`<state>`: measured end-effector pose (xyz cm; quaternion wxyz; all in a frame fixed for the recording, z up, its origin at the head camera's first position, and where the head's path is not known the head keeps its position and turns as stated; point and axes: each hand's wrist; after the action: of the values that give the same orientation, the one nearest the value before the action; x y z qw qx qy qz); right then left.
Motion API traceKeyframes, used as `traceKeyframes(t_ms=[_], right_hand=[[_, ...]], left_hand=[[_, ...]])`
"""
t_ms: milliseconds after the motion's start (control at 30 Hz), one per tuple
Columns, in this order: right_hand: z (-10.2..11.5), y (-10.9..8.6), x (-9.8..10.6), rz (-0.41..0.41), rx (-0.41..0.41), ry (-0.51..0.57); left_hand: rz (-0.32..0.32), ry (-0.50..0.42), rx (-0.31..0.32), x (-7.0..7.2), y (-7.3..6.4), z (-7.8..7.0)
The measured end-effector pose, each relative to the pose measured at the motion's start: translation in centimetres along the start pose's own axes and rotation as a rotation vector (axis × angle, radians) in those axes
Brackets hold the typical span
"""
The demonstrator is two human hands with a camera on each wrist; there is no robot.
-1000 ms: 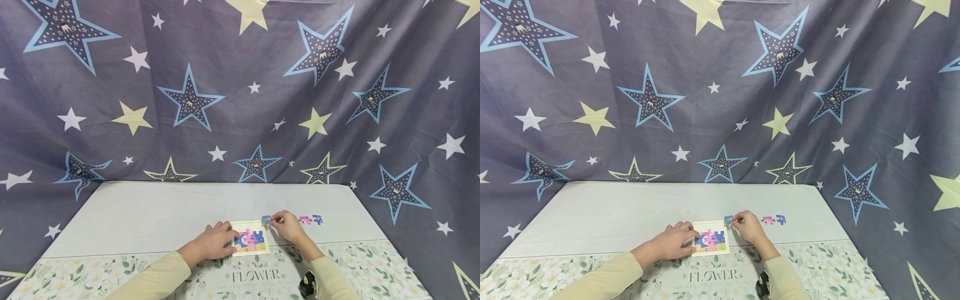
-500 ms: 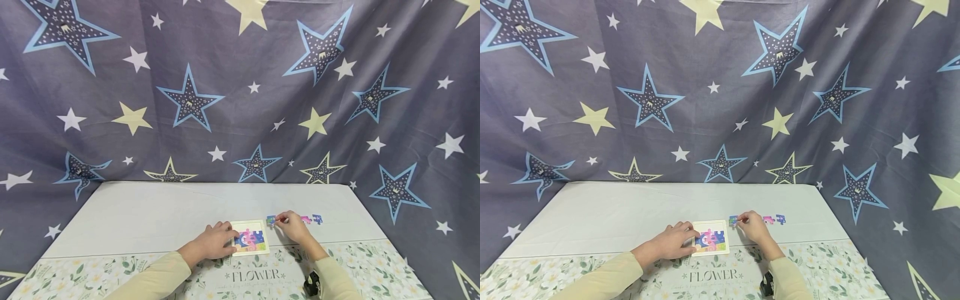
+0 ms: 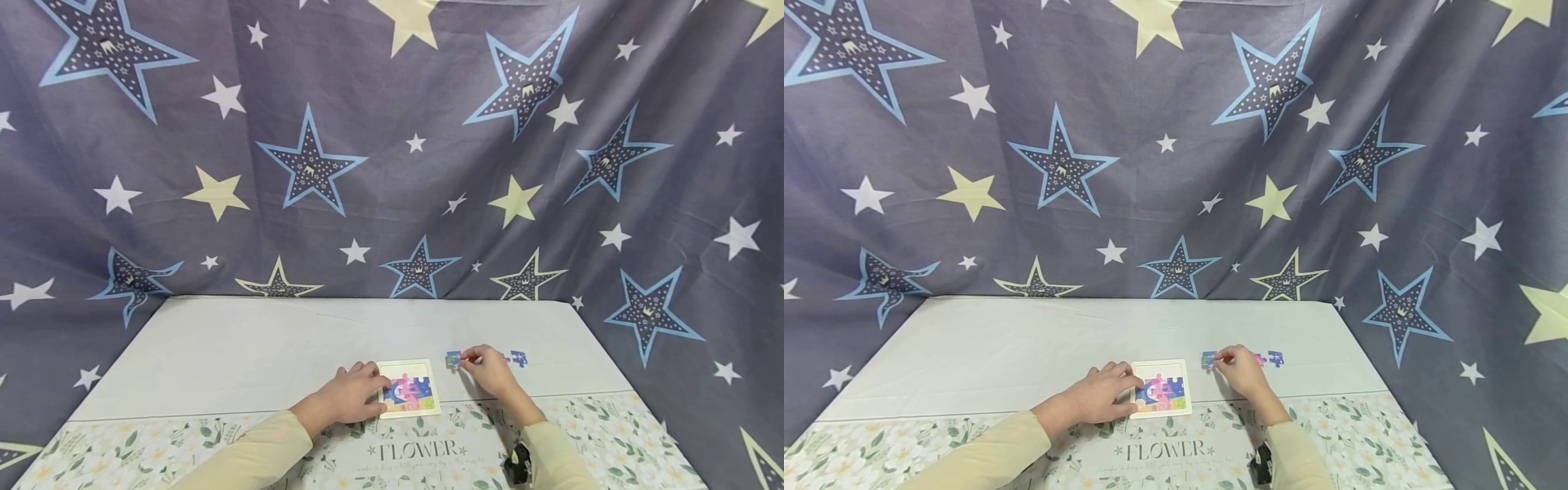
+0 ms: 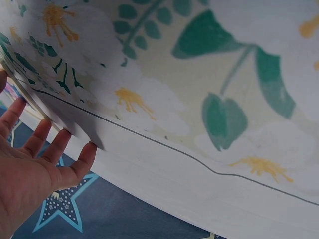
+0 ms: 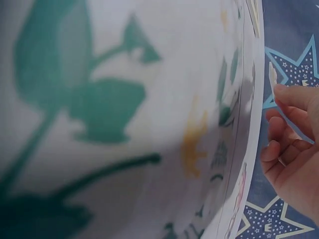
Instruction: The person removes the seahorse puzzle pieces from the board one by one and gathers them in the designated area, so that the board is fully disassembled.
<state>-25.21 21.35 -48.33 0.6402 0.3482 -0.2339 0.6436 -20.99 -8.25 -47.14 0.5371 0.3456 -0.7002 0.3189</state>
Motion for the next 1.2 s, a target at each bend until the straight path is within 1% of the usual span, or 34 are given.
traceKeyframes(t_ms=[300, 600, 833, 1200], right_hand=[[-0.8, -0.1, 0.7, 0.0, -0.055, -0.012], [-2.1, 0.2, 1.3, 0.004, -0.056, -0.013], [-2.4, 0.2, 1.7, 0.01, -0.079, 0.002], [-3.0, 0.0, 2.0, 0.02, -0.083, 0.028]], left_hand=[[0.005, -0.002, 0.003, -0.1, 0.1, 0.0], [0.009, -0.016, -0.003, -0.1, 0.1, 0.1], [0.001, -0.017, -0.01, -0.1, 0.1, 0.1], [0.003, -0.016, -0.007, -0.1, 0.1, 0.2]])
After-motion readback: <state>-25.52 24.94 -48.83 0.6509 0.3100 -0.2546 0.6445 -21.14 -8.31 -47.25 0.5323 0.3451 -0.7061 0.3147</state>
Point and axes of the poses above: each hand's wrist, its own y-axis towards the middle knuckle, its own x-axis out of the back of the hand, z = x × y
